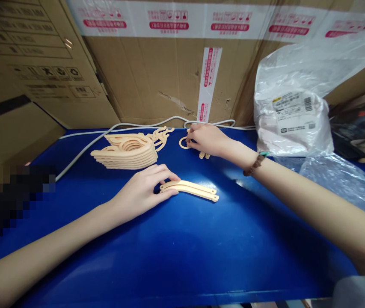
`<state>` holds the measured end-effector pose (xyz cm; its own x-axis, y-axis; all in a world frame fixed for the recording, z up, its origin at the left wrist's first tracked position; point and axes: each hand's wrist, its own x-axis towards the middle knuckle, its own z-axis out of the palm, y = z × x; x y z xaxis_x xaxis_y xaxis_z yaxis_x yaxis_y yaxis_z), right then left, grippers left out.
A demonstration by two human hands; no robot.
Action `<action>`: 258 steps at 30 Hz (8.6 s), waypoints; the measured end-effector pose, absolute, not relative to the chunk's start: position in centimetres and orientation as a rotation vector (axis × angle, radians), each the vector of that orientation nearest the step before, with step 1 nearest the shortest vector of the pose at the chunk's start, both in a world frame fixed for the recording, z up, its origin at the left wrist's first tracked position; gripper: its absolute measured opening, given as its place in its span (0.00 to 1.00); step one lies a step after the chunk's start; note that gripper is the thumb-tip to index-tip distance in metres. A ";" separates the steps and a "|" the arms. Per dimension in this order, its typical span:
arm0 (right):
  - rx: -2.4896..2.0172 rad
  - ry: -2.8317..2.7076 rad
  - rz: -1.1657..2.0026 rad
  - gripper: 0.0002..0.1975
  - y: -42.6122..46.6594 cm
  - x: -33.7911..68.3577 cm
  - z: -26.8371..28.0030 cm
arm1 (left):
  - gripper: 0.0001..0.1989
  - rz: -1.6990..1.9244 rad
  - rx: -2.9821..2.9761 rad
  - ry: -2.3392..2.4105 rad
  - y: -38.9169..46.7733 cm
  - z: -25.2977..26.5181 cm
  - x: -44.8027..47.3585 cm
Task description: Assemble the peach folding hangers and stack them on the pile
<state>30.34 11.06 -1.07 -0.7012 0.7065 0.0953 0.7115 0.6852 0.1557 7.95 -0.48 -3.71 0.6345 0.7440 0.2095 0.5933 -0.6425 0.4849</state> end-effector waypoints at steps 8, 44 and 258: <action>-1.188 -2.868 -0.325 0.16 10.8 29.4 -0.7 | 0.08 0.567 2.519 1.062 -0.5 -3.8 7.9; -1.511 -2.441 -0.526 0.12 8.6 27.8 0.3 | 0.08 0.579 2.562 1.040 -0.6 -4.1 7.8; -1.177 -1.961 1.070 0.11 0.4 30.4 -3.3 | 0.15 0.363 3.207 1.002 -0.6 -3.6 7.6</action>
<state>30.39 0.44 -3.32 -0.4216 0.9023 0.0899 0.4125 0.2791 -0.8671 7.59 -0.59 -3.62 0.8040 0.5294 0.2709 0.5800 -0.7986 -0.1609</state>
